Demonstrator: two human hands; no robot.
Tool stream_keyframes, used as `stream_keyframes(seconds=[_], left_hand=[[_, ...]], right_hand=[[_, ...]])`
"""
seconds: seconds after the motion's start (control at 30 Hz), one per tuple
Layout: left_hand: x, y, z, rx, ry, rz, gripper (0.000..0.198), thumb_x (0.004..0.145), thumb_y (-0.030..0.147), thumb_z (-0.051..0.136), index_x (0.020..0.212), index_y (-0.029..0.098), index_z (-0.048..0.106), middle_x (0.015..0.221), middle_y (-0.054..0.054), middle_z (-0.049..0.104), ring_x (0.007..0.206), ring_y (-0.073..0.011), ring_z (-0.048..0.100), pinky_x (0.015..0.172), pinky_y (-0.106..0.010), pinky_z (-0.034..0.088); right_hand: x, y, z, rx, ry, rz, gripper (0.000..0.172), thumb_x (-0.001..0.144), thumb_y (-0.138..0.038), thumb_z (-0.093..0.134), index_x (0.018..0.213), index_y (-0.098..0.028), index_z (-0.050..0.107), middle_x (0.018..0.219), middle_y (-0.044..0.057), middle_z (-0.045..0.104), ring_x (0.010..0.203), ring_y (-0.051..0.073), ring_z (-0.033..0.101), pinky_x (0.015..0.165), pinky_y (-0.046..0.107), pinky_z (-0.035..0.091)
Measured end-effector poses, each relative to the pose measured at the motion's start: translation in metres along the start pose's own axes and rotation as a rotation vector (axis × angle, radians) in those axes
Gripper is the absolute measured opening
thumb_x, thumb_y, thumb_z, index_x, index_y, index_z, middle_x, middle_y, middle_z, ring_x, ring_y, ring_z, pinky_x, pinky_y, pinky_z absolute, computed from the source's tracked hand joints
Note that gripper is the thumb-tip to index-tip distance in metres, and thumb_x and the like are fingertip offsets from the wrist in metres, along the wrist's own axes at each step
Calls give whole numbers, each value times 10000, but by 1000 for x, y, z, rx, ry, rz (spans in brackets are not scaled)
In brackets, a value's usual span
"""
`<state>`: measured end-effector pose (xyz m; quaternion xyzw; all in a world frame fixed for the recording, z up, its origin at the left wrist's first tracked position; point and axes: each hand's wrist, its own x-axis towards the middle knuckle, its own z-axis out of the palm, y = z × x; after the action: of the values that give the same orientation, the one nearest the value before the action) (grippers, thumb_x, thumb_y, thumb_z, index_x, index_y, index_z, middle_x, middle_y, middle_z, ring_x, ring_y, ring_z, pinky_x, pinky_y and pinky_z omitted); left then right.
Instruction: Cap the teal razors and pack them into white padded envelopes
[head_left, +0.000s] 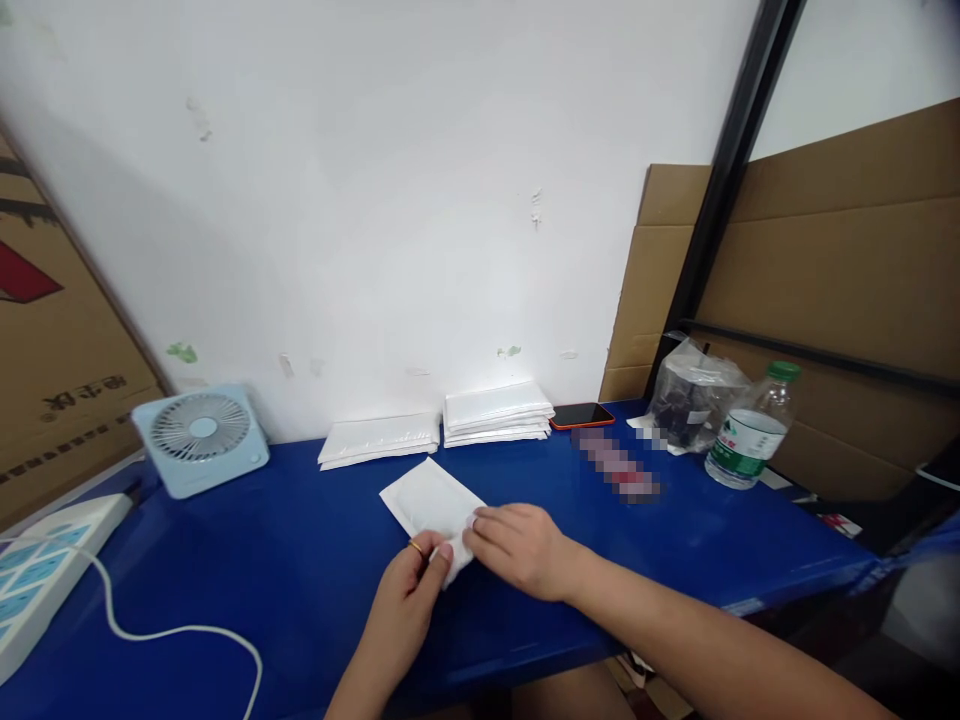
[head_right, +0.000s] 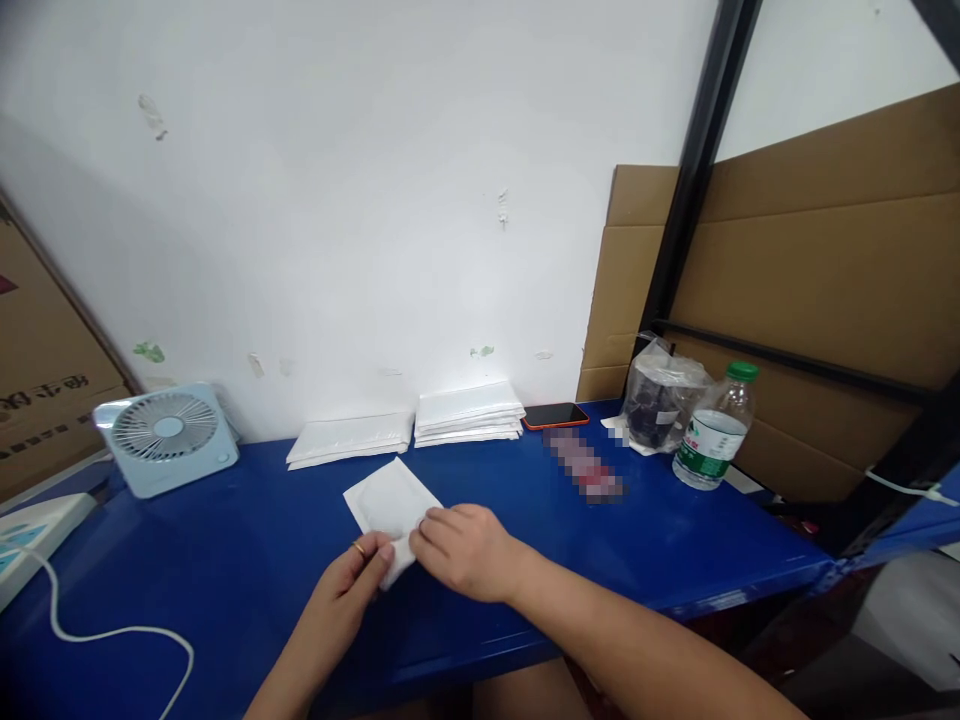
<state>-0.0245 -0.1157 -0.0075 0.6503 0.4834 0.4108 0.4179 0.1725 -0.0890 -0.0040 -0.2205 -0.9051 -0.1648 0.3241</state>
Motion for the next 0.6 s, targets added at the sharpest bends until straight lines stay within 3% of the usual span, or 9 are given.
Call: stream_keyframes(seconds=[0.07, 0.13, 0.2, 0.3, 0.43, 0.6], left_hand=[[0, 6, -5, -55, 208, 60, 335, 792, 465, 499, 988, 194, 522, 792, -11, 557, 689, -144, 507, 621, -243, 402], [0, 5, -10, -52, 361, 92, 410, 779, 455, 522, 1108, 216, 476, 978, -49, 562, 769, -159, 530, 692, -276, 431], [2, -2, -13, -28, 384, 80, 430, 781, 458, 517, 1136, 222, 460, 1084, -71, 534, 780, -159, 531, 710, -294, 442], [3, -14, -12, 3, 318, 24, 457, 792, 476, 496, 1169, 223, 437, 1106, -76, 525, 737, -146, 524, 664, -282, 448], [3, -21, -8, 36, 253, -6, 481, 786, 471, 509, 1195, 232, 425, 1145, -75, 512, 738, -143, 534, 653, -280, 449], [2, -21, -8, 49, 251, -31, 504, 781, 470, 509, 1213, 232, 406, 1131, -74, 507, 742, -154, 535, 662, -299, 448]], right_hand=[[12, 23, -4, 92, 120, 189, 221, 875, -194, 447, 1025, -187, 610, 937, 73, 677, 900, 160, 613, 768, 265, 478], [26, 57, -10, 208, 288, 548, 214, 856, -285, 486, 961, -184, 643, 893, 58, 685, 810, 165, 625, 722, 262, 484], [38, 99, -17, 353, 407, 870, 278, 810, -383, 537, 910, -154, 658, 830, 51, 691, 734, 178, 626, 638, 251, 482], [44, 160, -22, 307, 306, 1216, 322, 815, -393, 508, 983, -151, 637, 839, 40, 687, 737, 168, 624, 626, 234, 470], [32, 207, -21, 104, 241, 1337, 298, 745, -278, 576, 977, -101, 631, 873, 120, 660, 845, 244, 591, 731, 326, 443], [28, 211, -11, -110, 174, 1245, 313, 710, -189, 589, 1019, -148, 616, 1185, 154, 523, 1150, 315, 374, 956, 459, 253]])
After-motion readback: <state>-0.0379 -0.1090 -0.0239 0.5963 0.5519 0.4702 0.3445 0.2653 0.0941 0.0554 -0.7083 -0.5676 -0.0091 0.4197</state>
